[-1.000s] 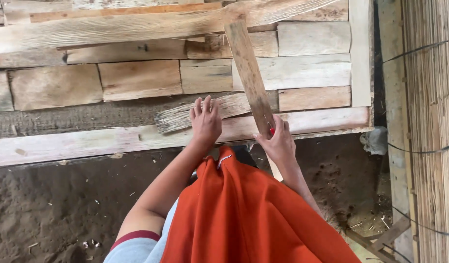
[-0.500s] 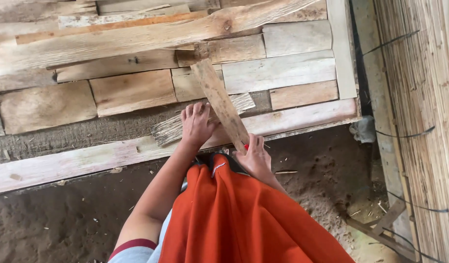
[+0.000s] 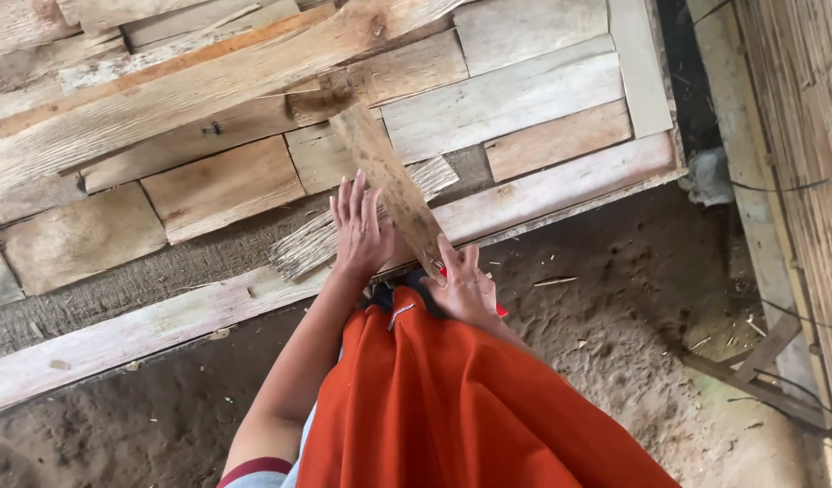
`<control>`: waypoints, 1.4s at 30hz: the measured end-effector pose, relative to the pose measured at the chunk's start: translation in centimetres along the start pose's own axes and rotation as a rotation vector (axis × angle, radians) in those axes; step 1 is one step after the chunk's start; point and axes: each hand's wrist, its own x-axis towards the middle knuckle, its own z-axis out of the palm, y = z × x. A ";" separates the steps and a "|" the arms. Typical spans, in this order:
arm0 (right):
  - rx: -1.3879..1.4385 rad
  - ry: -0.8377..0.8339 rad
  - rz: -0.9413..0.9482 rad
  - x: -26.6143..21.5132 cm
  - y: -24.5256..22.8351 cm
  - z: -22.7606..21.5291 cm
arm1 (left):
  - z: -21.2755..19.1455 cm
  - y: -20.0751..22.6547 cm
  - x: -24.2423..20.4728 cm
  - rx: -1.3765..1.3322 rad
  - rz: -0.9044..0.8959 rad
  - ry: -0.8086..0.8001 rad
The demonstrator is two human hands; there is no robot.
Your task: The person uses a red utility knife to score and split thin wooden planks on a workbench. They repeatedly position planks, score them along the grain, and break them into smaller pieces, placing the split pieces on the bench.
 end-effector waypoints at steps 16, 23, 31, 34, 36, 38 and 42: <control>-0.024 -0.033 0.047 -0.5 -0.4 1.8 | -0.2 0.3 1.5 0.142 -0.024 -0.298; -0.042 -0.083 0.087 -0.1 -0.3 2.3 | 0.3 -0.3 1.7 0.171 -0.042 -0.362; -0.061 -0.118 0.117 -0.3 -1.5 1.0 | 0.0 -0.4 1.8 0.168 -0.058 -0.383; -0.068 -0.147 0.109 -0.2 -1.4 0.9 | 0.1 -0.6 1.8 0.164 -0.062 -0.371; -0.088 -0.160 0.106 0.0 -1.2 1.3 | 0.0 -0.6 1.7 0.163 -0.065 -0.362; -0.099 -0.175 0.103 0.1 -1.4 0.6 | 0.2 -0.7 1.9 0.158 -0.068 -0.360; -0.092 -0.214 0.107 0.3 -1.4 0.3 | -0.8 0.3 2.3 0.175 -0.110 -0.416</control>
